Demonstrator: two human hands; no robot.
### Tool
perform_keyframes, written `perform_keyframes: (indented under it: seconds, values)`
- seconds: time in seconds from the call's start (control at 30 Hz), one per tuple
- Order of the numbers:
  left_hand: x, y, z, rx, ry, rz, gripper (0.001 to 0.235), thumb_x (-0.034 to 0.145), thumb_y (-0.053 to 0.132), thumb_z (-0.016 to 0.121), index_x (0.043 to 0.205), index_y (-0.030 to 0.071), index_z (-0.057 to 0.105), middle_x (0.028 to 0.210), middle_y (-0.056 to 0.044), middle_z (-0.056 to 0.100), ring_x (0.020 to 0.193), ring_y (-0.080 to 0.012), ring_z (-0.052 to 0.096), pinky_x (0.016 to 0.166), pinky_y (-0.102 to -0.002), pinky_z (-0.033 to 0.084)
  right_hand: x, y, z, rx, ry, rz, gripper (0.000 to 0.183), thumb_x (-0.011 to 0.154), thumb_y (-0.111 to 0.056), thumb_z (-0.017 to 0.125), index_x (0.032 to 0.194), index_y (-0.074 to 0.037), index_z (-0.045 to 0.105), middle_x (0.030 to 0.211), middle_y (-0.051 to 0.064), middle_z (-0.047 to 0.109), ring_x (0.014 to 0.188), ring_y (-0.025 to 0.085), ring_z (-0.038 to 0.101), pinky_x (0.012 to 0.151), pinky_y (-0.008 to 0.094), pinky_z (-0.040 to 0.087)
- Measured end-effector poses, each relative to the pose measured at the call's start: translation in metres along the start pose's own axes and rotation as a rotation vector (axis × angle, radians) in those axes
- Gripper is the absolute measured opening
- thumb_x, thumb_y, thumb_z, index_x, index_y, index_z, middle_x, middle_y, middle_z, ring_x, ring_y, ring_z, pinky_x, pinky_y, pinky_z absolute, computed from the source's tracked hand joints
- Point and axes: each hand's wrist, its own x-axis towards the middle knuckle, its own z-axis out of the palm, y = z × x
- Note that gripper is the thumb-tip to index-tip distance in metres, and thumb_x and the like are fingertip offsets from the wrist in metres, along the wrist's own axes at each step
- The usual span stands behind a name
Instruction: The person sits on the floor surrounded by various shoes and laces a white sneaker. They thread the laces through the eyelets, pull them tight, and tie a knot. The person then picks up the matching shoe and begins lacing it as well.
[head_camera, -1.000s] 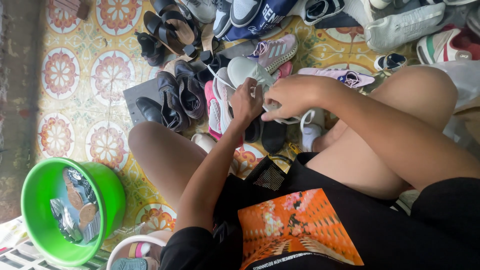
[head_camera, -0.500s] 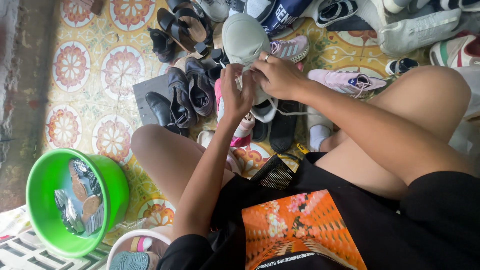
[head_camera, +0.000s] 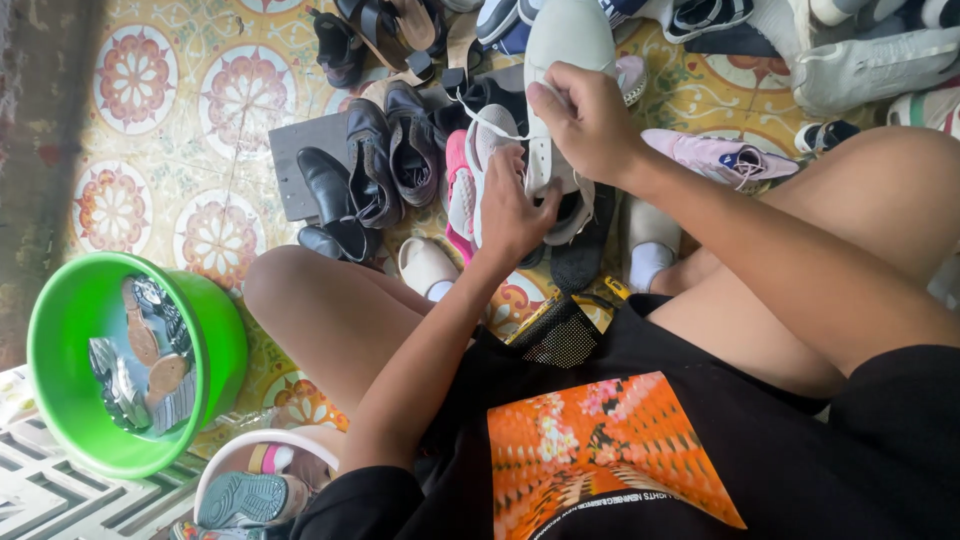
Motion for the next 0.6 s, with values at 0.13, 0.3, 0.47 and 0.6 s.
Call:
perform_keyframes:
  seconds: [0.13, 0.3, 0.47, 0.6]
  values:
    - [-0.008, -0.027, 0.016, -0.067, -0.053, -0.124, 0.049, 0.079, 0.010, 0.073, 0.122, 0.005, 0.049, 0.104, -0.015, 0.064, 0.084, -0.0282, 0.067, 0.071, -0.040, 0.056, -0.001, -0.036, -0.013, 0.103, -0.122, 0.014, 0.023, 0.112, -0.010, 0.059, 0.091, 0.000, 0.063, 0.068, -0.003, 0.048, 0.058, 0.006, 0.034, 0.053, 0.023, 0.029]
    - [-0.008, -0.039, 0.014, -0.107, -0.092, -0.166, 0.034, 0.084, 0.005, 0.066, 0.115, 0.008, 0.052, 0.091, -0.015, 0.069, 0.073, -0.0326, 0.066, 0.066, -0.045, 0.052, -0.002, -0.062, -0.028, 0.215, -0.219, 0.103, 0.028, 0.111, -0.021, 0.060, 0.090, -0.002, 0.067, 0.062, -0.005, 0.046, 0.053, 0.003, 0.037, 0.049, 0.020, 0.027]
    - [-0.002, -0.057, 0.023, -0.086, -0.010, -0.065, 0.024, 0.090, 0.000, 0.056, 0.113, 0.005, 0.050, 0.102, -0.024, 0.065, 0.084, -0.0445, 0.065, 0.077, -0.052, 0.051, 0.002, -0.045, -0.083, 0.560, -0.179, 0.181, 0.023, 0.109, -0.021, 0.060, 0.097, -0.001, 0.065, 0.063, -0.003, 0.048, 0.047, 0.003, 0.032, 0.047, 0.018, 0.028]
    - [0.017, -0.062, 0.002, 0.070, -0.039, 0.078, 0.041, 0.080, -0.004, 0.058, 0.119, 0.006, 0.051, 0.108, -0.020, 0.066, 0.089, -0.0464, 0.064, 0.076, -0.054, 0.051, -0.004, -0.028, -0.145, 0.706, -0.099, 0.137, 0.024, 0.109, -0.038, 0.060, 0.100, -0.016, 0.066, 0.060, -0.011, 0.034, 0.052, 0.003, 0.023, 0.054, 0.020, 0.021]
